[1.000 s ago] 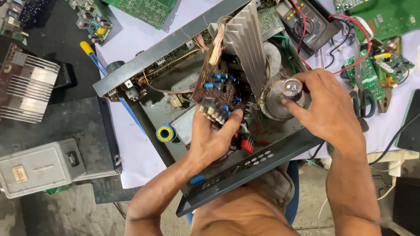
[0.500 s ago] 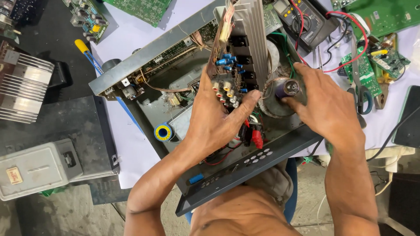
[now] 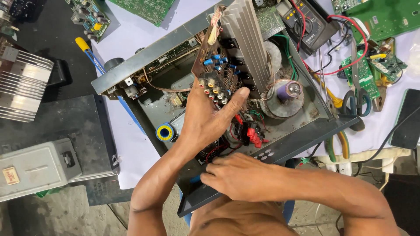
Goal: Testing and repairing an electronic amplifier by checking components with a multimeter and soldering.
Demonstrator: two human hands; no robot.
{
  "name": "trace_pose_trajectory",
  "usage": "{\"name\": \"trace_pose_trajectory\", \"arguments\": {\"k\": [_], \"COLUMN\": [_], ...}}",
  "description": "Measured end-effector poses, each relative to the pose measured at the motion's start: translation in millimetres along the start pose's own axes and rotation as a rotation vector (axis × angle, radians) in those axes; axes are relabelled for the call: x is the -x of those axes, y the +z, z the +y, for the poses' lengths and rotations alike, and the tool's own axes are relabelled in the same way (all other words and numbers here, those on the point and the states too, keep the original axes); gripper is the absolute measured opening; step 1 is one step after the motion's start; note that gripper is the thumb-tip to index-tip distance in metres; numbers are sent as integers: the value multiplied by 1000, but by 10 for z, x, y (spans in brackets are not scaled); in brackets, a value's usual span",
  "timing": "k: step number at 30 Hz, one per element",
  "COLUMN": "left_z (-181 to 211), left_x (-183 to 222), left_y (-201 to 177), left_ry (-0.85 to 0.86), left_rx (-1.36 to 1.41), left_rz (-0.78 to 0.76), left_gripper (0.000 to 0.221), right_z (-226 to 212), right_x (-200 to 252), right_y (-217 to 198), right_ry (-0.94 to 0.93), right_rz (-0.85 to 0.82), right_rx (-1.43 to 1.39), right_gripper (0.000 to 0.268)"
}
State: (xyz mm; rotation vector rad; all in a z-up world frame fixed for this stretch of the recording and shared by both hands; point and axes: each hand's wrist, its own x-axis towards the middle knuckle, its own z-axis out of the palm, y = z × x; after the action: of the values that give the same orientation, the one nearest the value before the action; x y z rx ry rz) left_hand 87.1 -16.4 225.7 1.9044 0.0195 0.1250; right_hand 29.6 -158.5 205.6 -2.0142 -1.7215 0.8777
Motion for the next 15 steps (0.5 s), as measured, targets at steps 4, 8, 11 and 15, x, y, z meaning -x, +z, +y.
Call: {"name": "trace_pose_trajectory", "arguments": {"k": [4, 8, 11, 15], "left_z": [38, 51, 43, 30], "left_x": [-10, -6, -2, 8], "left_y": [-32, -27, -12, 2], "left_ry": [-38, -36, -46, -47], "left_rx": [18, 24, 34, 68], "left_rz": [-43, -21, -28, -18], "left_gripper": [32, 35, 30, 27], "right_z": [38, 152, 309, 8], "right_x": [-481, -759, -1006, -999], "right_y": [16, 593, 1112, 368], "right_ry": [138, 200, 366, 553], "right_rz": [-241, -381, -475, -591], "right_rx": [-203, -176, -202, -407], "right_gripper": [14, 18, 21, 47]}}
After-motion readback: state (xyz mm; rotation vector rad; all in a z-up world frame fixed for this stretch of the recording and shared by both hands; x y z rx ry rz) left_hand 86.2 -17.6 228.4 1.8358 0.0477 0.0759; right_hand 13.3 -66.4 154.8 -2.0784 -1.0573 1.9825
